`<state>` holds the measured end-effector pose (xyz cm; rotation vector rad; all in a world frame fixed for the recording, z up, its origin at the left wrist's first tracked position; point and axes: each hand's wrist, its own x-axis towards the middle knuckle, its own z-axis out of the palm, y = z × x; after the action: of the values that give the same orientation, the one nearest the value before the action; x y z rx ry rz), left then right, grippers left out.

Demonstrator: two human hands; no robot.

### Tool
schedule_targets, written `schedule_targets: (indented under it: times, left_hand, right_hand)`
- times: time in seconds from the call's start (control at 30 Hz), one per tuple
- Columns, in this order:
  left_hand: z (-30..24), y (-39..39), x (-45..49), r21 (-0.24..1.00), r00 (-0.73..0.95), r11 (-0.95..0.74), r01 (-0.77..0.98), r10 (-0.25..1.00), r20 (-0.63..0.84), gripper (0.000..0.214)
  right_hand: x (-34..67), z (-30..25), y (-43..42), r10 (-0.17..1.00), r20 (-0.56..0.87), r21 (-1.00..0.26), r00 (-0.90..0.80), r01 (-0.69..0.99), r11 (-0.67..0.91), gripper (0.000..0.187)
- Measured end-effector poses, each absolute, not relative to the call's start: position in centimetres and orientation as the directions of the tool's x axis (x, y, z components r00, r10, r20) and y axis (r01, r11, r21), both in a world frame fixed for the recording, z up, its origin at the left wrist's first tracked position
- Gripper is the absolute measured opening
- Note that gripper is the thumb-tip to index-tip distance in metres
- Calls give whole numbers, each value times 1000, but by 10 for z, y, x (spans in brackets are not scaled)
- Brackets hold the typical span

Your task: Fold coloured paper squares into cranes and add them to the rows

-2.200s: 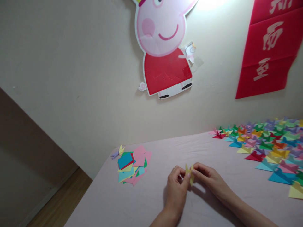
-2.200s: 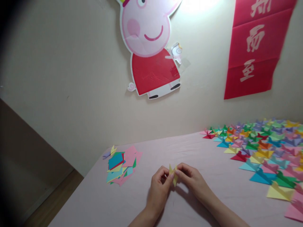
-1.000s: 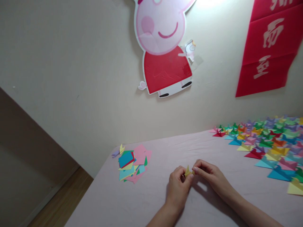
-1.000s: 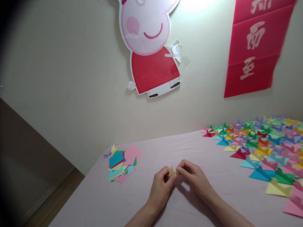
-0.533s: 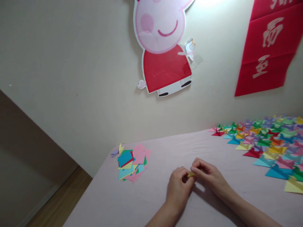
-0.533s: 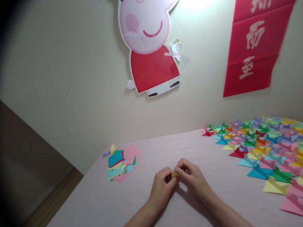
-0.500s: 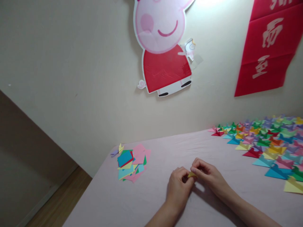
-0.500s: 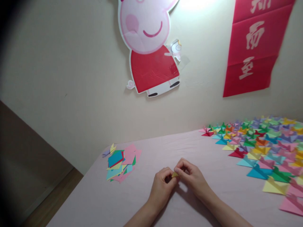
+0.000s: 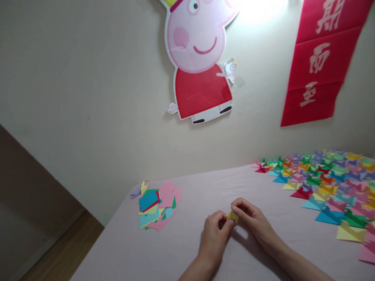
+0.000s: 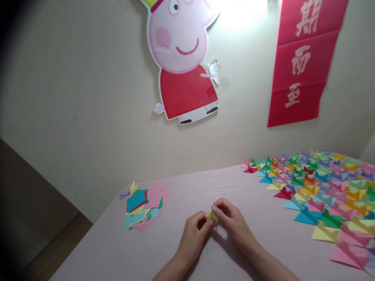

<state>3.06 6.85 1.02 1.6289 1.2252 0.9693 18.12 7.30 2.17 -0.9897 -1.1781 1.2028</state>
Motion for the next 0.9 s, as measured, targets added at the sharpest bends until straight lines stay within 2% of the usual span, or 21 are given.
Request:
schedule_targets:
  times: [0.1,0.2,0.37,0.63,0.9]
  left_hand:
    - [7,69,30,961,186,-110,255,981,63,27]
    - [5,69,30,964,166,-111,243,984,71,34]
    - [6,67,30,939,213,-203,277,966,146,27]
    - [2,66,33,918,215,-218,331,965,152,32]
    - [2,65,36,887,229,-255,384,957,175,30]
  right_hand:
    - [180,19,73,985,105,-980,-134,-183,80,38]
    - [181,17,74,976,135,-983,-173,-151,109,36]
    - [182,20,74,986,133,-975,-100,-189,113,39]
    - [180,25,71,994,101,-953,-33,-291,87,39]
    - [185,19,74,988,144,-955,49,-253,152,40]
